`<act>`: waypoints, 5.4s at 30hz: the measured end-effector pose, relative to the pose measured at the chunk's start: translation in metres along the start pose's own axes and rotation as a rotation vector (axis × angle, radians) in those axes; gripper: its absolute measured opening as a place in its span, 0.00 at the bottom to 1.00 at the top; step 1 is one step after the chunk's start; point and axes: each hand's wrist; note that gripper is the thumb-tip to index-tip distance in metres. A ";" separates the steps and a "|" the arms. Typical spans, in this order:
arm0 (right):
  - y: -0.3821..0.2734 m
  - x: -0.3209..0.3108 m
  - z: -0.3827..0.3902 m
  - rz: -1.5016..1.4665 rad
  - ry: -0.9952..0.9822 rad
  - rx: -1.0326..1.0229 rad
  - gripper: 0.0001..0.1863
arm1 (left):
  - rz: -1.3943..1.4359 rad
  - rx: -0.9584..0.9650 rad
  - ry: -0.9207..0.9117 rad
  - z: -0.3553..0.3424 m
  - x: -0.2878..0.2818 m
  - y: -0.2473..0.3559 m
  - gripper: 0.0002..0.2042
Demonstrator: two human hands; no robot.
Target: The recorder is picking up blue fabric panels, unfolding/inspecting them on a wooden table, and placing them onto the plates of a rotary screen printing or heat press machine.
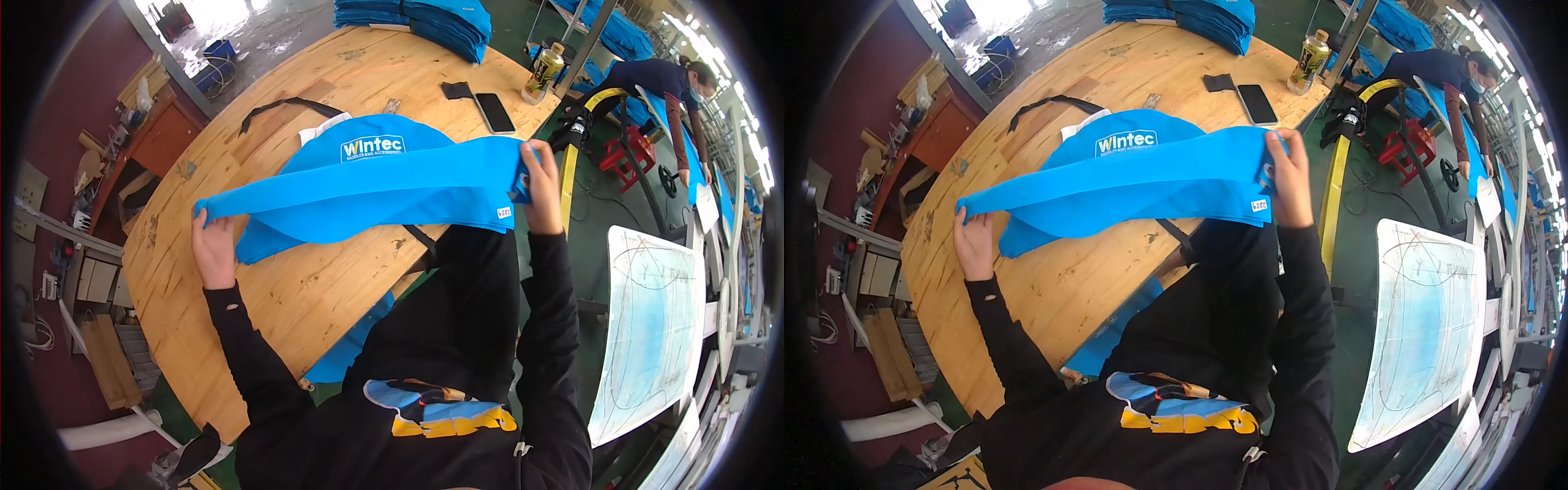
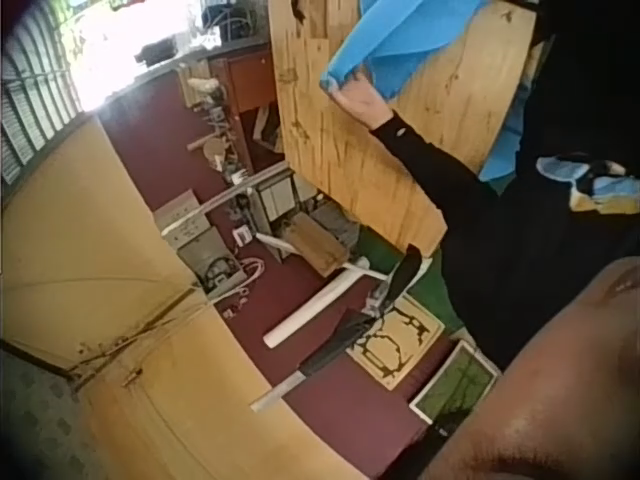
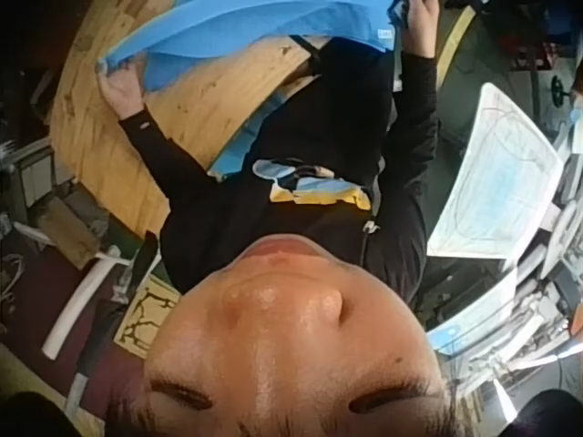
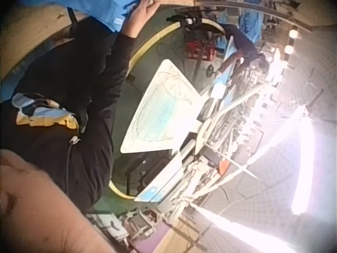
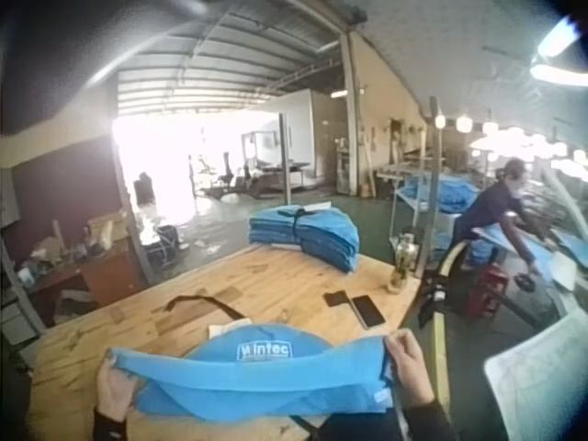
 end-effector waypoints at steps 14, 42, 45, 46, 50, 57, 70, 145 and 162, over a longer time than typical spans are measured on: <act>0.052 0.013 -0.015 0.073 0.028 -0.013 0.07 | -0.178 0.016 -0.023 -0.005 -0.067 -0.010 0.13; 0.101 -0.044 -0.001 0.482 0.056 -0.195 0.04 | -1.443 0.210 0.072 0.032 -0.072 -0.024 0.09; 0.088 -0.047 0.013 0.981 0.062 -0.283 0.04 | -1.826 0.643 0.005 0.039 -0.038 -0.025 0.08; 0.078 -0.038 0.019 1.089 0.093 -0.304 0.05 | -1.801 0.635 -0.034 0.041 -0.024 -0.026 0.09; 0.048 -0.022 0.028 1.280 0.184 -0.547 0.11 | -1.625 0.685 -0.362 0.038 0.043 -0.077 0.10; 0.078 0.058 0.025 1.299 0.040 -0.655 0.27 | -1.894 0.529 -0.660 0.019 0.054 -0.120 0.24; 0.099 0.051 0.022 1.395 -0.052 -0.561 0.30 | -2.011 0.395 -0.089 0.043 -0.025 -0.081 0.23; 0.014 -0.318 0.452 1.708 1.571 0.524 0.19 | -1.077 0.335 -1.703 0.256 0.446 -0.573 0.23; -0.006 -0.302 0.383 0.967 1.570 -0.219 0.13 | -0.722 0.071 -1.602 0.316 0.441 -0.556 0.11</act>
Point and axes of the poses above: each hand's wrist, its own z-axis away from the middle knuckle, its own x-axis out of the palm, y = z × x, and after that the axes turned 6 degrees about z, right-handed
